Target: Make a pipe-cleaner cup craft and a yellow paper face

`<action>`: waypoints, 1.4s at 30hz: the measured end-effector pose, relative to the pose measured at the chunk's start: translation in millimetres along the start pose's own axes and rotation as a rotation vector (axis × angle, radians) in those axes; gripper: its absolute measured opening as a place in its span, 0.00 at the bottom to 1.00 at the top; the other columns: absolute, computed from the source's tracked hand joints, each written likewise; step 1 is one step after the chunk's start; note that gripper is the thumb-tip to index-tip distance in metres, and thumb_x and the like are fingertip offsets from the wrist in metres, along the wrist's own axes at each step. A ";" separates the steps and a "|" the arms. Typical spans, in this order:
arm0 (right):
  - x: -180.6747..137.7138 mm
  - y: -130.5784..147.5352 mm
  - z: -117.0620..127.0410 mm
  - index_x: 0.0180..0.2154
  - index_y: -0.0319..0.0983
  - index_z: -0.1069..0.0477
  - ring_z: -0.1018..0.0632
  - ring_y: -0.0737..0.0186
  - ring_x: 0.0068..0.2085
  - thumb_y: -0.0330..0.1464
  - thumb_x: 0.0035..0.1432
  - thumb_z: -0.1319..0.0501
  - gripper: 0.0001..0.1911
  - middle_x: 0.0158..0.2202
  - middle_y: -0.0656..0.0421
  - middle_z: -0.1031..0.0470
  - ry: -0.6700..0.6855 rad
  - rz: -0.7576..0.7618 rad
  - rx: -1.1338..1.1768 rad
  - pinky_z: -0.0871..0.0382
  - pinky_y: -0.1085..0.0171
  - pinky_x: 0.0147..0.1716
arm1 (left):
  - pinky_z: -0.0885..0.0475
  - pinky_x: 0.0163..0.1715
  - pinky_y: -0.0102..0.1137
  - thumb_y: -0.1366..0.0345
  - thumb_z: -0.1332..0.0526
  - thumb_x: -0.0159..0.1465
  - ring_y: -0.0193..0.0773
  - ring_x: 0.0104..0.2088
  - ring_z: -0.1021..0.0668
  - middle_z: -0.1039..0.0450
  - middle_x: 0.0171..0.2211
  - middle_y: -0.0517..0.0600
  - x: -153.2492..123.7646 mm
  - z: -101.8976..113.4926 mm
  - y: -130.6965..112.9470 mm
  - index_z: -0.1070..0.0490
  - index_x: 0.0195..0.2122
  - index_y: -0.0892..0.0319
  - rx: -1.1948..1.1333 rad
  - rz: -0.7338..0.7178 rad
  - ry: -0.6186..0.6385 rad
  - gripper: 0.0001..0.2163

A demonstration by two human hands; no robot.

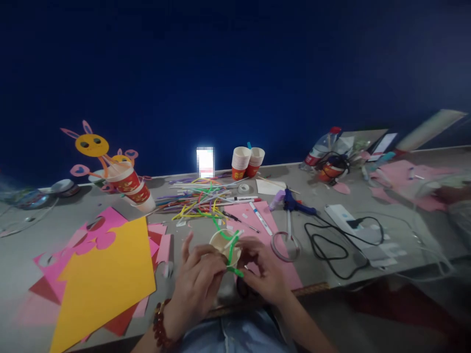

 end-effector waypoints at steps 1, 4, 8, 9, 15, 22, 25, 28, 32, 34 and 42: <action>2.9 -1.3 16.3 0.56 0.44 0.33 0.22 0.66 0.32 0.34 0.62 0.36 0.20 0.52 0.52 0.29 -0.010 0.004 -0.065 0.23 0.65 0.31 | 0.52 0.69 0.49 0.77 0.41 0.64 0.38 0.39 0.21 0.19 0.34 0.43 -0.3 0.5 1.0 0.29 0.39 0.53 0.011 -0.009 -0.005 0.10; 15.4 -8.8 96.7 0.50 0.43 0.28 0.21 0.60 0.36 0.34 0.64 0.39 0.12 0.50 0.51 0.26 -0.187 0.025 -0.504 0.23 0.59 0.37 | 0.49 0.68 0.50 0.77 0.42 0.64 0.37 0.38 0.21 0.19 0.33 0.42 -1.0 -0.3 4.2 0.29 0.38 0.53 0.013 -0.017 0.004 0.10; 32.8 -53.4 203.0 0.48 0.39 0.27 0.21 0.48 0.43 0.33 0.61 0.42 0.14 0.47 0.48 0.23 -0.317 -0.193 -1.092 0.25 0.52 0.44 | 0.43 0.66 0.48 0.76 0.43 0.66 0.36 0.36 0.22 0.19 0.33 0.42 -2.2 -4.6 4.7 0.29 0.38 0.52 -0.031 -0.035 0.032 0.10; 37.1 -68.8 218.3 0.49 0.37 0.28 0.22 0.45 0.46 0.32 0.59 0.42 0.17 0.50 0.46 0.24 -0.266 -0.253 -1.201 0.26 0.49 0.46 | 0.42 0.65 0.47 0.76 0.43 0.66 0.36 0.35 0.23 0.20 0.33 0.42 -2.6 -5.7 5.1 0.29 0.38 0.52 -0.039 -0.034 0.036 0.09; 45.5 -85.5 229.5 0.48 0.35 0.27 0.23 0.43 0.47 0.28 0.54 0.42 0.18 0.50 0.44 0.24 -0.303 -0.218 -1.320 0.28 0.48 0.47 | 0.38 0.63 0.41 0.76 0.43 0.66 0.34 0.34 0.24 0.21 0.31 0.43 -3.9 -6.8 8.3 0.29 0.37 0.54 -0.032 -0.042 0.051 0.09; 14.9 6.6 52.2 0.49 0.42 0.28 0.22 0.59 0.36 0.32 0.62 0.37 0.13 0.38 0.56 0.23 0.124 0.059 -0.531 0.27 0.63 0.37 | 0.41 0.63 0.41 0.76 0.45 0.67 0.34 0.35 0.25 0.21 0.33 0.43 1.8 -10.1 8.4 0.30 0.36 0.55 -0.043 -0.023 0.108 0.10; 6.3 18.0 -0.4 0.50 0.42 0.27 0.22 0.58 0.38 0.31 0.60 0.37 0.15 0.38 0.55 0.21 0.318 -0.001 -0.500 0.29 0.63 0.36 | 0.41 0.63 0.42 0.76 0.46 0.67 0.35 0.36 0.25 0.21 0.34 0.44 0.7 -14.6 6.0 0.29 0.36 0.55 -0.044 -0.046 0.152 0.10; 4.1 14.9 -11.2 0.46 0.40 0.25 0.21 0.58 0.36 0.32 0.60 0.37 0.11 0.36 0.55 0.19 0.336 -0.016 -0.499 0.29 0.64 0.35 | 0.42 0.64 0.44 0.76 0.46 0.67 0.35 0.38 0.24 0.21 0.34 0.44 -4.2 -19.5 5.8 0.29 0.37 0.55 -0.053 -0.046 0.194 0.10; 1.4 14.0 -11.1 0.42 0.41 0.24 0.20 0.62 0.31 0.34 0.65 0.40 0.08 0.33 0.57 0.17 0.282 0.030 -0.416 0.30 0.67 0.31 | 0.48 0.66 0.49 0.76 0.44 0.67 0.36 0.42 0.24 0.20 0.35 0.43 -9.1 -16.5 5.7 0.29 0.37 0.55 -0.035 -0.036 0.133 0.09; 0.2 17.3 -11.5 0.41 0.41 0.23 0.19 0.63 0.30 0.35 0.66 0.41 0.08 0.33 0.58 0.17 0.234 0.061 -0.401 0.30 0.68 0.31 | 0.49 0.67 0.49 0.75 0.43 0.67 0.37 0.43 0.24 0.20 0.35 0.42 -10.1 -11.7 4.4 0.28 0.37 0.54 -0.008 -0.041 0.079 0.09; -2.0 27.8 -13.6 0.38 0.42 0.24 0.20 0.64 0.27 0.33 0.65 0.38 0.04 0.29 0.60 0.18 0.069 0.142 -0.327 0.29 0.68 0.29 | 0.28 0.46 0.39 0.69 0.37 0.67 0.44 0.45 0.24 0.21 0.48 0.55 -21.1 -2.4 6.7 0.28 0.46 0.58 0.181 -0.049 -0.016 0.07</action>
Point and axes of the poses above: each hand's wrist, its own x-axis towards the middle knuckle, its own z-axis out of the back of the hand, y = z × x, the point moved 8 cm from there along x, towards the middle knuckle
